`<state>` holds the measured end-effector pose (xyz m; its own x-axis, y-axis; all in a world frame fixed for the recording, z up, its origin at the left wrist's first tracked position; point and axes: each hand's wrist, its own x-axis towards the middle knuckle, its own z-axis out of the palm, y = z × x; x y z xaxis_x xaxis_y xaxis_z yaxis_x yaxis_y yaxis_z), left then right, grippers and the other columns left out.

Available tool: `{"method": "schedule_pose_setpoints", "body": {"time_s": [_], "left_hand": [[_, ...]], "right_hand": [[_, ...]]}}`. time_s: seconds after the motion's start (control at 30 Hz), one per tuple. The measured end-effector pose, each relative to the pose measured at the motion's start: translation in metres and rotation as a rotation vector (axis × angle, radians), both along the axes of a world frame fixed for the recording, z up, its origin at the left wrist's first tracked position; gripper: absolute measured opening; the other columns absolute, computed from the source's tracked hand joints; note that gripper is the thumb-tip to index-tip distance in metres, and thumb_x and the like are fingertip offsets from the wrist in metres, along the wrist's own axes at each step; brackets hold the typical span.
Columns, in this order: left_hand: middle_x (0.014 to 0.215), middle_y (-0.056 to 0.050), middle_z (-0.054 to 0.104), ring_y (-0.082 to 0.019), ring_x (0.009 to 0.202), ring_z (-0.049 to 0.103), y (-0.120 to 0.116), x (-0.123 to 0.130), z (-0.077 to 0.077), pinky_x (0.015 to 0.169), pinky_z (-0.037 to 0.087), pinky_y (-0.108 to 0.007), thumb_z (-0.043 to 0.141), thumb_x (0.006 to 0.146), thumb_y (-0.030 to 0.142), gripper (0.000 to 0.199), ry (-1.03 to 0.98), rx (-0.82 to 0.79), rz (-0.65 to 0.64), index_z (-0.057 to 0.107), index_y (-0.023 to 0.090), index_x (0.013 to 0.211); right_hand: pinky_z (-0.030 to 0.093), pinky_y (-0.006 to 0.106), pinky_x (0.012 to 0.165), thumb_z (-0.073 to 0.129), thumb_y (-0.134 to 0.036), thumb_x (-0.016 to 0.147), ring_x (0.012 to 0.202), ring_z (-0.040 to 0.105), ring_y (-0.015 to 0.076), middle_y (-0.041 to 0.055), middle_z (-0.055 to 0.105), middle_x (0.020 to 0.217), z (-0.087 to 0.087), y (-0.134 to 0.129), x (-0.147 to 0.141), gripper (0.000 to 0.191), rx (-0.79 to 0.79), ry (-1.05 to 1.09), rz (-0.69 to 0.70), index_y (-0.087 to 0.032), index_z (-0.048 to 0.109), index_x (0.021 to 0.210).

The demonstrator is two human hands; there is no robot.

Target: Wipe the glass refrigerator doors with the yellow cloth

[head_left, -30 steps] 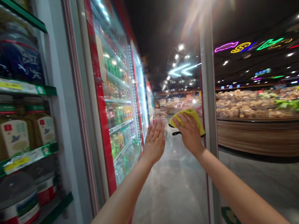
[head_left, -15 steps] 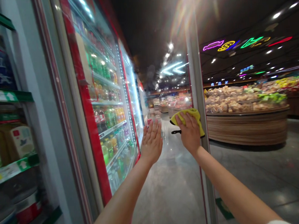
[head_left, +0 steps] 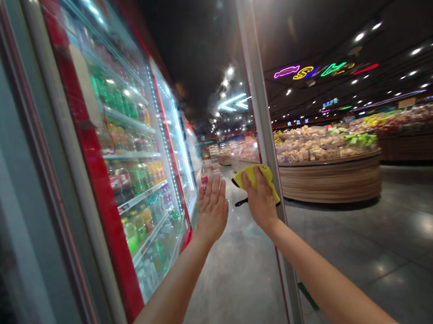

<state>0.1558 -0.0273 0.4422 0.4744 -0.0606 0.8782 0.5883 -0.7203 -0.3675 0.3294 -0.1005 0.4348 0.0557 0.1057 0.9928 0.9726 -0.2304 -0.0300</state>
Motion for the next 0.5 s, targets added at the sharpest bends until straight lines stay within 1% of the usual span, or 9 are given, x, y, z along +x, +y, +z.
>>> {"method": "schedule_pose_setpoints", "body": {"time_s": [0.07,0.13,0.2,0.23,0.27,0.3,0.43,0.47,0.5], "left_hand": [[0.169,-0.01,0.023,-0.026,0.159,0.011,0.001,0.0,0.001,0.13,0.014,-0.053,0.045,0.102,0.024,0.079,0.014,0.016,0.009,-0.005,0.019,0.164],[0.169,-0.01,0.023,-0.026,0.159,0.01,0.003,0.0,0.003,0.13,0.015,-0.052,0.045,0.102,0.026,0.079,0.018,0.022,0.015,-0.004,0.019,0.164],[0.169,-0.01,0.023,-0.026,0.159,0.01,0.004,0.001,0.005,0.13,0.016,-0.052,0.044,0.103,0.027,0.077,0.011,0.019,0.02,-0.001,0.018,0.164],[0.169,-0.01,0.023,-0.025,0.159,0.01,0.005,0.001,0.006,0.13,0.016,-0.052,0.044,0.103,0.026,0.076,0.004,0.018,0.024,0.0,0.018,0.164],[0.169,-0.01,0.023,-0.025,0.159,0.011,0.005,0.001,0.007,0.13,0.016,-0.052,0.043,0.103,0.026,0.075,-0.003,0.019,0.028,0.001,0.018,0.164],[0.169,-0.01,0.024,-0.026,0.159,0.011,0.006,0.001,0.008,0.13,0.016,-0.052,0.043,0.103,0.026,0.074,-0.01,0.02,0.033,0.002,0.018,0.164],[0.169,-0.011,0.025,-0.027,0.159,0.012,0.008,-0.003,0.008,0.129,0.014,-0.055,0.044,0.103,0.027,0.075,-0.027,0.03,0.053,0.003,0.017,0.164],[0.169,-0.011,0.026,-0.027,0.159,0.012,0.008,-0.005,0.007,0.129,0.015,-0.054,0.045,0.103,0.027,0.076,-0.027,0.033,0.054,0.002,0.017,0.164],[0.169,-0.011,0.026,-0.026,0.159,0.012,0.008,-0.006,0.007,0.129,0.015,-0.054,0.045,0.103,0.027,0.076,-0.028,0.037,0.054,0.001,0.018,0.164]], "right_hand": [[0.045,0.052,0.114,0.041,-0.002,0.096,0.153,0.031,0.033,0.0199,0.03,0.166,0.003,0.005,-0.003,0.066,0.039,0.034,-0.01,-0.023,0.037,0.158],[0.046,0.052,0.113,0.038,0.001,0.095,0.153,0.03,0.0324,0.0205,0.031,0.165,0.02,0.009,-0.006,0.068,0.049,0.062,-0.023,-0.021,0.035,0.159],[0.048,0.05,0.111,0.038,0.002,0.094,0.152,0.032,0.0325,0.0201,0.032,0.165,0.039,0.01,-0.008,0.068,0.02,0.105,-0.056,-0.021,0.038,0.158],[0.051,0.049,0.108,0.039,0.001,0.094,0.151,0.034,0.0332,0.02,0.033,0.165,0.044,0.009,-0.009,0.067,-0.005,0.125,-0.075,-0.021,0.039,0.157],[0.054,0.048,0.105,0.04,0.0,0.094,0.15,0.036,0.0342,0.0202,0.034,0.164,0.045,0.007,-0.01,0.066,-0.03,0.138,-0.095,-0.021,0.041,0.156],[0.056,0.048,0.102,0.041,-0.001,0.094,0.149,0.038,0.0354,0.0211,0.034,0.164,0.04,0.005,-0.011,0.065,-0.05,0.139,-0.111,-0.021,0.042,0.156],[0.056,0.049,0.101,0.044,0.0,0.092,0.149,0.039,0.0362,0.023,0.034,0.163,0.009,0.0,-0.011,0.068,-0.077,0.08,-0.122,-0.02,0.04,0.157],[0.056,0.049,0.102,0.044,0.0,0.092,0.149,0.038,0.0358,0.0227,0.034,0.163,0.007,0.001,-0.01,0.07,-0.071,0.067,-0.114,-0.02,0.038,0.158],[0.056,0.049,0.102,0.044,0.001,0.091,0.15,0.037,0.0355,0.0223,0.032,0.164,0.011,0.003,-0.007,0.071,-0.061,0.059,-0.103,-0.02,0.037,0.159]]}}
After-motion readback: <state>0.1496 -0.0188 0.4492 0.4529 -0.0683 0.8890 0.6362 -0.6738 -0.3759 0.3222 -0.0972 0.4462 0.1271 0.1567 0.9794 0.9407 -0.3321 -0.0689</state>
